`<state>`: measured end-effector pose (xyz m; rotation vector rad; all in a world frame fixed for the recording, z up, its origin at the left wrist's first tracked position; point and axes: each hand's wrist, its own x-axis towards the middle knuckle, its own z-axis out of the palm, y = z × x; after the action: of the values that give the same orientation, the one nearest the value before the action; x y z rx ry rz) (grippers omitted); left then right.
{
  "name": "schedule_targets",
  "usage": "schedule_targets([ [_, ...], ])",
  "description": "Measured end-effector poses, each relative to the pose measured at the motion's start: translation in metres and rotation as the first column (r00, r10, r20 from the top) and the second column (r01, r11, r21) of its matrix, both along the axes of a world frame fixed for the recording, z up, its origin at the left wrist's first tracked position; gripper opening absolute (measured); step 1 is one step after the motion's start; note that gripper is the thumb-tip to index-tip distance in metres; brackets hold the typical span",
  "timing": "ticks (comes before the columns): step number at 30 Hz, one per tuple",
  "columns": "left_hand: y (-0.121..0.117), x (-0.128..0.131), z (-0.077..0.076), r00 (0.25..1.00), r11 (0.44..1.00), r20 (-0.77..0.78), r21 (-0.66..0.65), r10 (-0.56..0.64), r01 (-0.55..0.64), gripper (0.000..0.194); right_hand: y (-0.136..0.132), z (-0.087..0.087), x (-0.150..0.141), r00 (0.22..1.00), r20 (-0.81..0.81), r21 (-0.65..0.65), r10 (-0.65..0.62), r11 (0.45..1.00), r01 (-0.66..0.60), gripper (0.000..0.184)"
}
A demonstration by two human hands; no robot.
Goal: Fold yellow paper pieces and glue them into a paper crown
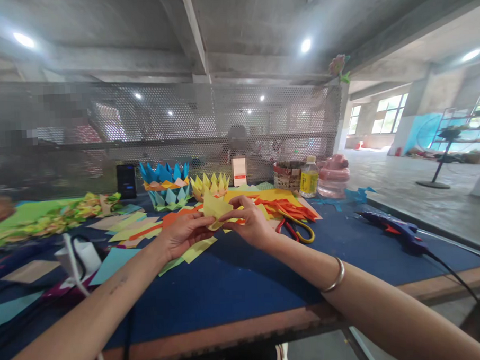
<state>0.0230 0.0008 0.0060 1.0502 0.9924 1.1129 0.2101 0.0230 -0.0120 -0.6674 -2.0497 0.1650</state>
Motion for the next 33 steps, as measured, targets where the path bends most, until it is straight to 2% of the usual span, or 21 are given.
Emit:
schedule_targets([
  [9, 0.001, -0.001, -0.004, 0.998, 0.998, -0.021, 0.026, -0.061, 0.061, 0.02, -0.002, 0.001, -0.002, 0.998, -0.015, -0.047, -0.056, 0.997, 0.056, 0.005],
  [12, 0.002, -0.001, -0.007, 0.996, 0.996, -0.033, 0.041, -0.081, 0.083, 0.018, -0.005, 0.003, -0.004, 0.994, -0.061, -0.15, -0.086, 0.986, 0.076, 0.01],
  [16, 0.002, 0.001, -0.008, 0.995, 0.994, -0.043, 0.061, -0.091, 0.094, 0.016, -0.007, 0.003, -0.008, 0.984, -0.126, -0.32, -0.123, 0.944, 0.077, 0.01],
  [19, 0.002, 0.001, -0.009, 0.993, 0.992, -0.039, 0.069, -0.108, 0.11, 0.015, -0.008, 0.002, -0.01, 0.977, -0.159, -0.38, -0.14, 0.922, 0.071, 0.009],
  [25, 0.003, 0.001, -0.009, 0.991, 0.989, -0.034, 0.075, -0.126, 0.128, 0.013, -0.009, 0.003, -0.011, 0.971, -0.165, -0.395, -0.176, 0.913, 0.098, 0.01],
  [30, 0.002, 0.001, -0.009, 0.987, 0.982, -0.102, 0.124, -0.127, 0.139, 0.029, -0.01, 0.003, -0.011, 0.968, -0.167, -0.386, -0.189, 0.915, 0.112, 0.009],
  [33, 0.002, 0.002, -0.009, 0.987, 0.985, -0.123, 0.129, -0.103, 0.118, 0.029, -0.01, 0.003, -0.012, 0.968, -0.177, -0.39, -0.179, 0.916, 0.098, 0.01],
])
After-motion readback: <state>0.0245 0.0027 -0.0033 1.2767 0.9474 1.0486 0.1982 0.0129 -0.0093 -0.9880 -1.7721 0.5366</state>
